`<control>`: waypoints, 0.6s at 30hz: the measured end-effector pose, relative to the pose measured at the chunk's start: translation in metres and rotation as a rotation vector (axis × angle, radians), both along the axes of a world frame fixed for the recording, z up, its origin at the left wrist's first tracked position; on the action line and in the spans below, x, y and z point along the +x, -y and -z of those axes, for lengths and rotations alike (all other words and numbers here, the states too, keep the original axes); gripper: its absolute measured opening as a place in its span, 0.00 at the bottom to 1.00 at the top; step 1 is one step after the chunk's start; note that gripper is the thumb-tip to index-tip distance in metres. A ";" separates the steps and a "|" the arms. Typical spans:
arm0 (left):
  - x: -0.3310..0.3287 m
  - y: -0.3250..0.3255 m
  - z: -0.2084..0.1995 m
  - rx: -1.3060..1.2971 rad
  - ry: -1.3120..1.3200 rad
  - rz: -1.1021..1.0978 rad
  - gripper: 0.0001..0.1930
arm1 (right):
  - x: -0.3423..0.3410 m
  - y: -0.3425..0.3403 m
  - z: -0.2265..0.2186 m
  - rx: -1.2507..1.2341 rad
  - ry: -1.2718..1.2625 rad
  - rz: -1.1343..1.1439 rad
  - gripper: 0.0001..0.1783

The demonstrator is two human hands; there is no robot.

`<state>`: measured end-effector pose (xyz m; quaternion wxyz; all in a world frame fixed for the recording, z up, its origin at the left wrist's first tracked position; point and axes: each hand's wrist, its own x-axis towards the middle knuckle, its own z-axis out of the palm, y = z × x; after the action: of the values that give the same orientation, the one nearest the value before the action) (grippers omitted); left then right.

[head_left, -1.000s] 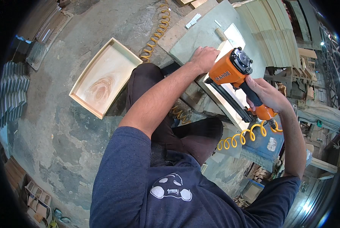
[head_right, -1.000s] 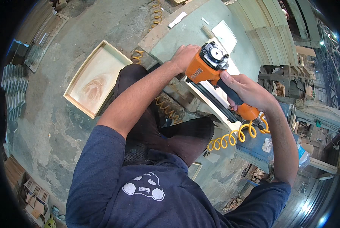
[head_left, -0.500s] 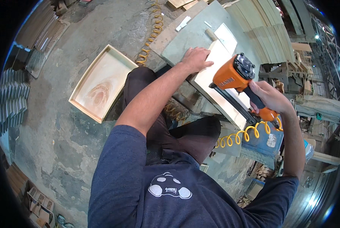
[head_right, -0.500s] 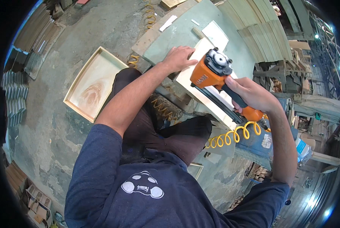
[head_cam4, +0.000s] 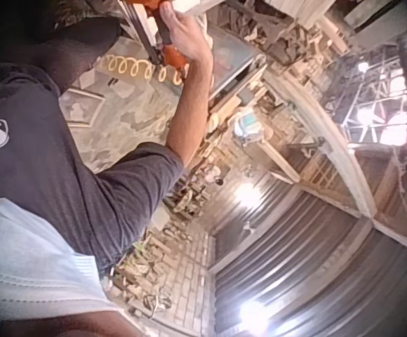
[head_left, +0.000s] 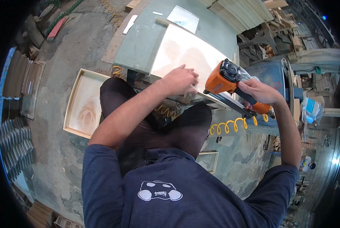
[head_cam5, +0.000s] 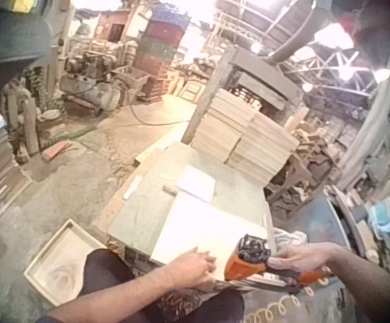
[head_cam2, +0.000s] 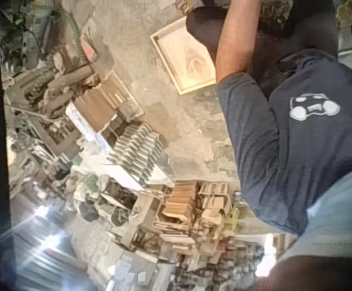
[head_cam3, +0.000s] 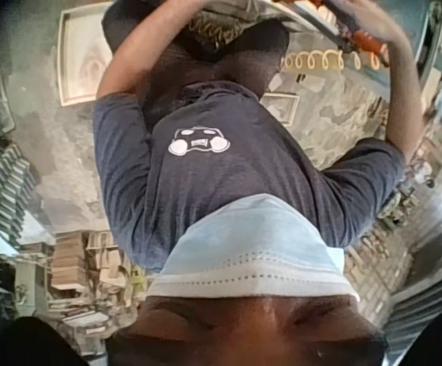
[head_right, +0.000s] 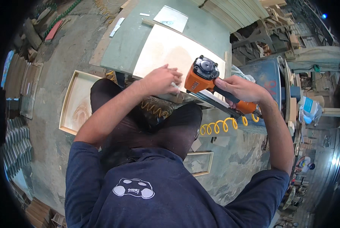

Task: The recorder sands a small plywood panel with sandpaper and then nails it onto a wooden frame using a pneumatic nail gun.

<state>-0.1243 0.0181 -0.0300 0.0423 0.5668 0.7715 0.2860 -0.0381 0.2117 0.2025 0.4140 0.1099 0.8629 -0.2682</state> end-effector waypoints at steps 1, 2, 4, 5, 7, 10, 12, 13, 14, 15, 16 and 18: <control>0.010 0.001 0.000 -0.010 -0.007 0.006 0.11 | 0.001 -0.003 0.002 -0.025 0.009 0.003 0.37; 0.016 -0.002 0.002 0.037 -0.062 -0.023 0.12 | 0.001 -0.008 0.004 -0.030 -0.004 0.014 0.37; 0.019 -0.004 0.007 0.078 -0.123 -0.043 0.13 | 0.002 -0.015 0.010 -0.075 0.023 -0.019 0.39; 0.019 -0.003 0.010 0.109 -0.167 -0.055 0.16 | 0.000 -0.016 0.012 -0.082 0.017 -0.011 0.39; 0.020 -0.004 0.013 0.136 -0.216 -0.064 0.18 | -0.006 -0.016 0.015 -0.096 -0.001 -0.076 0.40; 0.021 -0.005 0.014 0.095 -0.207 -0.072 0.18 | -0.010 -0.020 0.024 -0.060 0.018 -0.081 0.41; 0.021 -0.006 0.016 0.116 -0.220 -0.067 0.18 | -0.012 -0.022 0.027 -0.038 0.015 -0.084 0.41; 0.021 -0.006 0.015 0.113 -0.220 -0.067 0.18 | -0.013 -0.022 0.028 -0.014 0.017 -0.084 0.41; 0.021 -0.006 0.014 0.107 -0.226 -0.068 0.17 | -0.014 -0.021 0.029 -0.016 0.017 -0.084 0.41; 0.021 -0.006 0.013 0.101 -0.231 -0.069 0.17 | -0.015 -0.021 0.028 -0.017 0.020 -0.099 0.41; 0.021 -0.006 0.014 0.099 -0.230 -0.067 0.17 | -0.015 -0.021 0.028 -0.019 0.024 -0.112 0.41; 0.020 -0.007 0.015 0.102 -0.223 -0.080 0.17 | -0.016 -0.021 0.030 -0.007 0.028 -0.109 0.41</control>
<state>-0.1039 0.0253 -0.0451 -0.0841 0.5652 0.7778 0.2617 -0.0545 0.2330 0.1724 0.4402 0.0650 0.8609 -0.2466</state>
